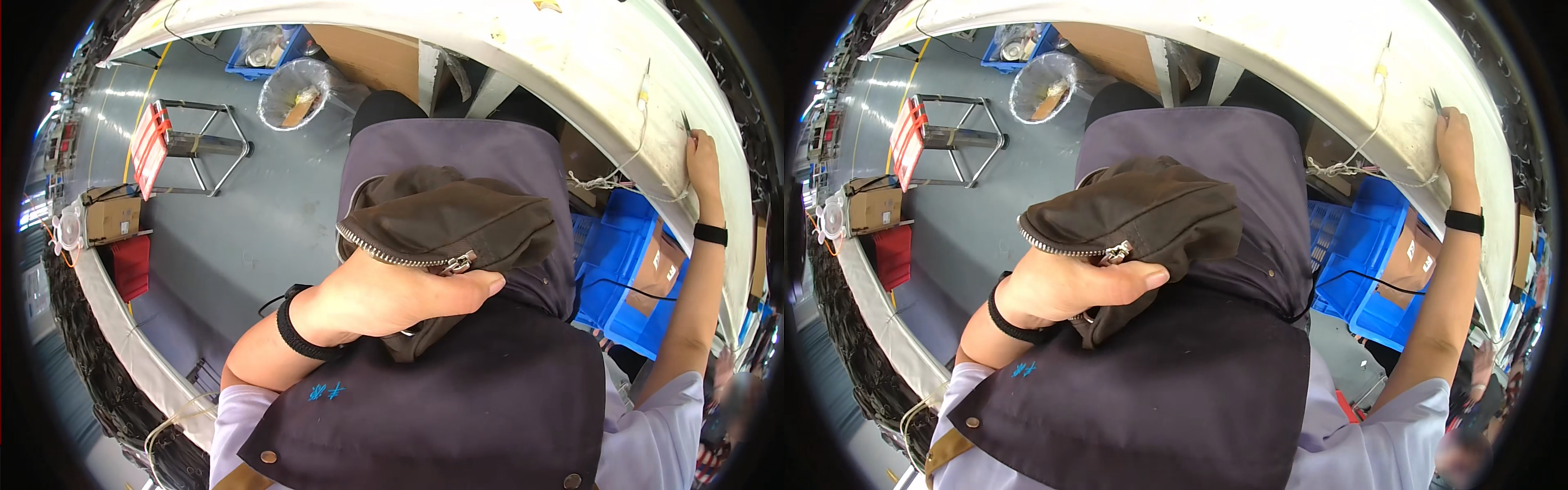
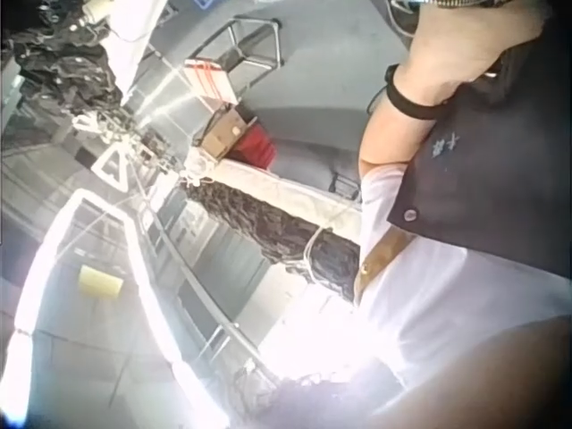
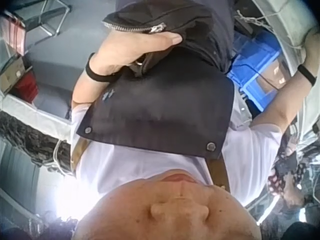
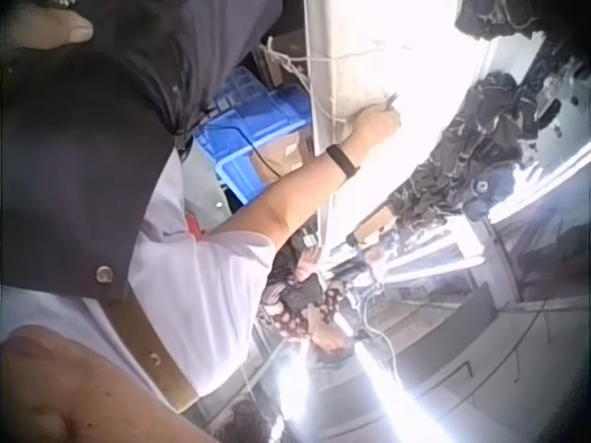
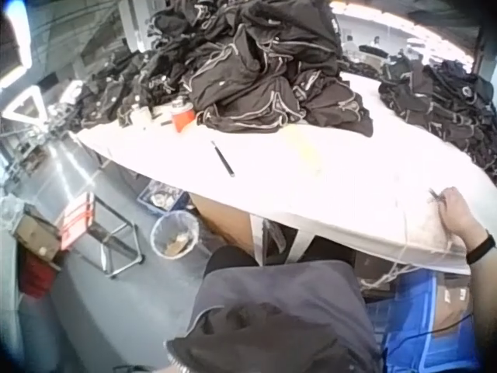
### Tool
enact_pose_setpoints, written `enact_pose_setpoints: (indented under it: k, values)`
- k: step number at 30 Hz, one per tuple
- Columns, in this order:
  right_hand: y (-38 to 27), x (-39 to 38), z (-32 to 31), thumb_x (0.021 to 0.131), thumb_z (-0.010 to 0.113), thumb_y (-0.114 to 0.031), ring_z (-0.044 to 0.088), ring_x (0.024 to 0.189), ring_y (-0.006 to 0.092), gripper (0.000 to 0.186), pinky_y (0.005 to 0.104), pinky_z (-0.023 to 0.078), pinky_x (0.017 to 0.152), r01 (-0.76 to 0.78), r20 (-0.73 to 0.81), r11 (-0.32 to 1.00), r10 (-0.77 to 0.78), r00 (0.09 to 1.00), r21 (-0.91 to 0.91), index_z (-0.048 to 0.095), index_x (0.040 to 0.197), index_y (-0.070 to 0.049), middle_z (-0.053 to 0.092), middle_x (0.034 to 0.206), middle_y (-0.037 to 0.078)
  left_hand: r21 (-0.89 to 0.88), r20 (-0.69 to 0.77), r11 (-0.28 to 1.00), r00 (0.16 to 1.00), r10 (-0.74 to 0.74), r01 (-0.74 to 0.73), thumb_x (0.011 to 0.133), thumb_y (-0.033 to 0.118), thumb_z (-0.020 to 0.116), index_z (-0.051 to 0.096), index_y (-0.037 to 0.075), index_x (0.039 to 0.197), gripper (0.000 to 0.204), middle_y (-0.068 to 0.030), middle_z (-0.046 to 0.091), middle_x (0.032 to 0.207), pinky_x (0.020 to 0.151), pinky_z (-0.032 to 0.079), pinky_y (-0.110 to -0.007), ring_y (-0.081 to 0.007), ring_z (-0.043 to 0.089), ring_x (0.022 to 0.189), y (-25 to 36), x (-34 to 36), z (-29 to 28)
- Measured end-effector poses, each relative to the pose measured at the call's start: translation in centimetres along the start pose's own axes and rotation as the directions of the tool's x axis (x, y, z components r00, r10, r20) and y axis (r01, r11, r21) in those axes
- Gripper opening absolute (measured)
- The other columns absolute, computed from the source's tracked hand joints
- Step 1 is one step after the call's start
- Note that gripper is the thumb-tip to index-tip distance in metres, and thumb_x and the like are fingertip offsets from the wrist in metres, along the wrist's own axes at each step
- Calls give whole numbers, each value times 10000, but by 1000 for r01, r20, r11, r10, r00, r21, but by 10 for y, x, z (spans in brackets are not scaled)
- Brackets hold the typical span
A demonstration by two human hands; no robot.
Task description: Using a thin hook tool to adjust or repair the zipper slider on a fabric bag.
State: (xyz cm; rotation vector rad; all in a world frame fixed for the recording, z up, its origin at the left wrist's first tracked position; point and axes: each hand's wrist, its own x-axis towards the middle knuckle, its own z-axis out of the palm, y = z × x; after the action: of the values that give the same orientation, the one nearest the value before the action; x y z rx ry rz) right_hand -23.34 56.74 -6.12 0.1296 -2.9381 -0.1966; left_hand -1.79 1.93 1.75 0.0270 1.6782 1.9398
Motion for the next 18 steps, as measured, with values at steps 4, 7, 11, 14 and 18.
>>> enact_pose_setpoints:
  k: [4,7,11,14,18]
  values:
    - [-11,-5,-7,931,462,-155,586,911,332,320,386,446,808,-23,88,997,16,996,80,504,1182,39,600,977,217,-28,4,999,999,-42,42,734,16,718,551,-22,1229,524,-58,621,1149,928,418,-285,-131,541,1027,-2,-3,-2]
    - [-135,-38,-77,923,469,-125,569,836,188,292,289,441,732,-130,137,765,56,989,630,506,1162,38,588,923,126,19,3,1000,1000,9,-9,739,17,717,577,-7,1196,479,-26,642,1033,836,450,-263,-106,554,915,-7,-2,-5]
    - [-237,-100,-145,879,541,-84,498,745,58,301,206,380,614,32,57,473,-174,983,881,539,1172,-15,571,902,30,56,87,993,990,-107,102,751,17,715,597,5,1159,425,1,637,897,706,458,-237,-71,545,780,5,1,-1]
    - [-276,-103,-174,801,649,-87,475,655,73,220,215,353,584,194,22,318,-567,823,928,646,1012,-25,558,784,8,0,104,995,989,-102,103,755,15,714,602,7,1144,405,2,635,877,677,457,-229,-62,541,752,5,3,2]
    - [-315,-96,-180,704,681,-22,485,605,114,152,248,345,526,276,-71,175,-716,694,945,707,851,-47,582,709,27,-81,23,993,996,90,-88,774,57,662,623,12,995,229,10,614,784,617,444,-260,-74,511,677,-7,5,10]
